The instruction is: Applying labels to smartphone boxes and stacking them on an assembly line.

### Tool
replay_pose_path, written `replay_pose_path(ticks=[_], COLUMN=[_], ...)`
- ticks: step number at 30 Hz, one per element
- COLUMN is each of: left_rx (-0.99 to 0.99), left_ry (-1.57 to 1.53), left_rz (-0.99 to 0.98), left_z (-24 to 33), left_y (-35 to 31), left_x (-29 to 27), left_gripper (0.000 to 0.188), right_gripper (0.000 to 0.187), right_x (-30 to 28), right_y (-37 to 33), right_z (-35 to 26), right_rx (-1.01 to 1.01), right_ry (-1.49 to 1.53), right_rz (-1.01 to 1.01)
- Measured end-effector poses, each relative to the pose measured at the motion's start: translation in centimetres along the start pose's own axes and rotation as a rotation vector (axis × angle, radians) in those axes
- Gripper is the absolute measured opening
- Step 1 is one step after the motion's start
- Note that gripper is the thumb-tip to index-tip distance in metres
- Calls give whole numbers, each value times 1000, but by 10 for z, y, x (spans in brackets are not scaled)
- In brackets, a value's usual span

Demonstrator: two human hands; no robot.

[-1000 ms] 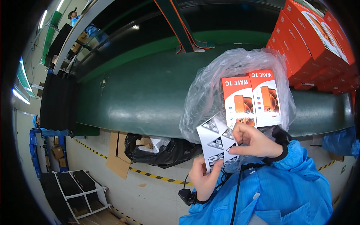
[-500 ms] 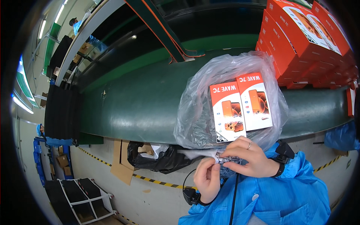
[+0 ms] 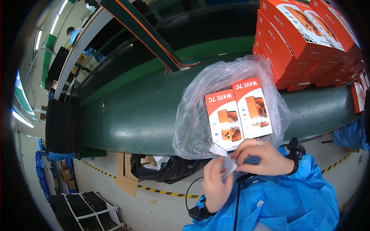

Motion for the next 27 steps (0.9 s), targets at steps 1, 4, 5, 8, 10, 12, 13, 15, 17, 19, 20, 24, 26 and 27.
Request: replay_pose_path(ticks=[1,4,5,8,10,12,13,15,17,19,20,24,26,27], left_rx=[-132,-241,-285,-306,-321,-345,-346,-327,-293,-259,-264,-273,-254,-236], left_ry=[78,131,138,59,15,34,36,18,34,49,45,47,64,80], left_rz=[-7,74,67,100,116,93,92,119,94,67,66,67,78,92], left_z=[-17,-46,-52,-58,-59,-60,-61,-59,-60,-58,-59,-59,-56,-53], left_y=[-2,-9,-14,-17,-18,-19,-19,-18,-18,-16,-17,-16,-13,-12], left_x=[0,-17,-23,-24,-24,-22,-21,-22,-21,-18,-18,-18,-19,-21], left_gripper=[25,10,8,8,8,9,9,11,13,15,14,14,14,14], right_gripper=[12,11,14,17,17,18,18,18,18,17,17,17,17,17], right_x=[0,-32,-41,-55,-51,-50,-48,-47,-46,-46,-46,-44,-43,-42], right_y=[2,7,9,19,21,23,24,23,22,23,23,23,24,23], right_z=[-2,24,38,69,81,83,86,86,86,87,87,88,86,90], right_rx=[-16,155,211,296,287,279,288,295,309,305,298,307,251,253], right_ry=[-4,-105,-186,-382,-367,-352,-381,-409,-442,-442,-442,-436,-493,-492], right_rz=[-89,-136,-151,-165,-159,-153,-176,-197,-202,-194,-190,-177,-139,-134])
Point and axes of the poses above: each hand's wrist, its own y-axis towards the middle knuckle, its own x-axis out of the palm, z = x × y, the point moved 10 cm from there along y, towards the middle knuckle, and after that the axes turned 4 degrees about -y, right-handed, at the moved point
